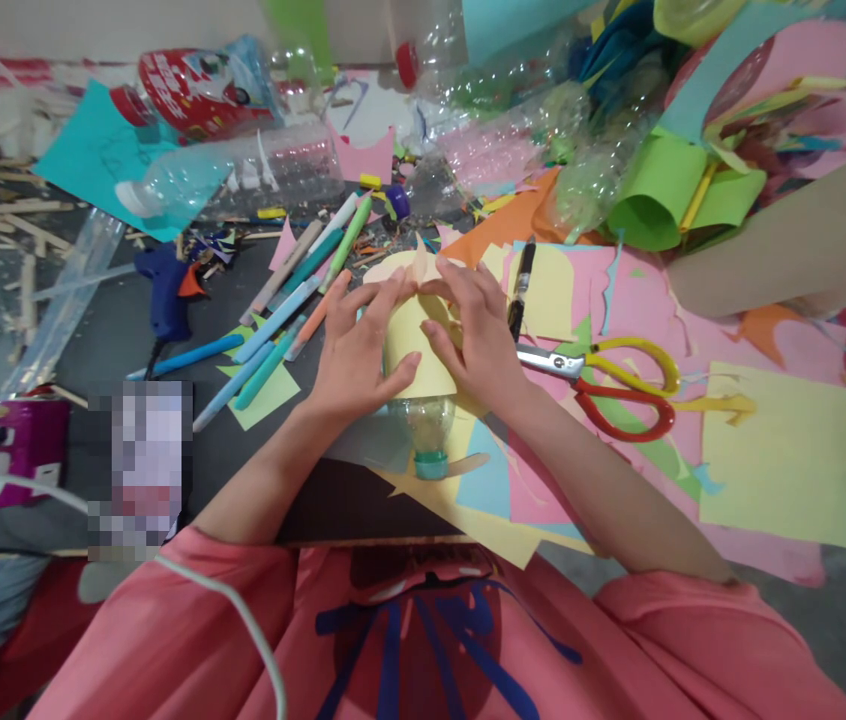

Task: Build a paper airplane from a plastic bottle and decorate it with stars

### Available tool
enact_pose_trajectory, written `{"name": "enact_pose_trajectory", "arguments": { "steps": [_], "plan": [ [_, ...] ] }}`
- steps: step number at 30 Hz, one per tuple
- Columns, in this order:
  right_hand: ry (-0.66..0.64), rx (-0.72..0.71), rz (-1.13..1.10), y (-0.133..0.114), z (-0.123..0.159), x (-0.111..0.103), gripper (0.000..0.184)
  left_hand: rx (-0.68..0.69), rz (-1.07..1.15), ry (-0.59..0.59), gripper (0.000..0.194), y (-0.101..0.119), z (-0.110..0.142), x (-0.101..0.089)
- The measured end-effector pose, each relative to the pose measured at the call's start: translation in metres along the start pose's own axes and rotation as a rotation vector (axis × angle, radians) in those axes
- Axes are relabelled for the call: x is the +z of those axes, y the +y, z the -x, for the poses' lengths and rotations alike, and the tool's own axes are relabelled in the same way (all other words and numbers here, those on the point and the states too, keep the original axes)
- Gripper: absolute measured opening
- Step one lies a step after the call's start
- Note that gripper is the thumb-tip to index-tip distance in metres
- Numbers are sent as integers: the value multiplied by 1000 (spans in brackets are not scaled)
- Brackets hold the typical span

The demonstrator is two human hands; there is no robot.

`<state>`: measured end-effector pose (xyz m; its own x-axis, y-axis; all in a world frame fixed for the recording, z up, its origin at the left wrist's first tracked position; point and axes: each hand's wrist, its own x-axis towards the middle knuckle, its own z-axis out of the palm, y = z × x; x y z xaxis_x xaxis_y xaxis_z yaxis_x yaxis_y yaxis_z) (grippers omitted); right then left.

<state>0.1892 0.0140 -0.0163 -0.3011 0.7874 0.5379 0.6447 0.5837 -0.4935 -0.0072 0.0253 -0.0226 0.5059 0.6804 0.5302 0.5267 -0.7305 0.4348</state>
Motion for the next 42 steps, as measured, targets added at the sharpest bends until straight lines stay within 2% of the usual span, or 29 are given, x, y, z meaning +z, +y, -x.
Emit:
{"name": "enact_pose_trajectory", "arguments": {
  "steps": [9, 14, 17, 18, 20, 23, 25, 27, 29, 32, 35, 38, 40, 42],
  "plan": [
    [10, -1, -32, 1, -1, 3, 49, -21, 27, 3, 84, -1, 0, 1],
    [-9, 64, -184, 10, -2, -6, 49, 15, -20, 32, 66, 2, 0, -1],
    [76, 161, -170, 21, -5, -22, 31, 40, -126, 69, 47, 3, 0, -4],
    [64, 182, -132, 25, -6, -27, 21, 66, -151, 95, 40, 4, 0, -5],
    [-70, 221, -29, 30, -7, -34, 9, 163, -152, 130, 32, 6, 0, -9],
    [-285, 268, 111, 33, -8, -36, 7, 354, -91, 38, 37, 13, -3, -17],
    [-344, 293, 141, 32, -7, -33, 6, 420, -74, -96, 52, 18, -5, -22],
    [-345, 318, 128, 31, -7, -30, 7, 428, -67, -202, 60, 21, -6, -25],
    [-304, 354, 82, 32, -7, -28, 11, 415, -60, -250, 61, 23, -7, -25],
    [-162, 420, -73, 36, -7, -29, 12, 383, -41, -223, 59, 21, -6, -24],
    [114, 448, -157, 41, -5, -31, 18, 316, -73, -139, 53, 15, -2, -24],
    [408, 426, -80, 41, -5, -34, 28, 193, -157, -95, 37, 9, 0, -23],
    [554, 389, -36, 36, -5, -35, 28, 150, -156, -105, 33, 6, 1, -20],
    [641, 319, -19, 27, -4, -35, 26, 164, -97, -118, 36, 6, 0, -18]
  ]
}}
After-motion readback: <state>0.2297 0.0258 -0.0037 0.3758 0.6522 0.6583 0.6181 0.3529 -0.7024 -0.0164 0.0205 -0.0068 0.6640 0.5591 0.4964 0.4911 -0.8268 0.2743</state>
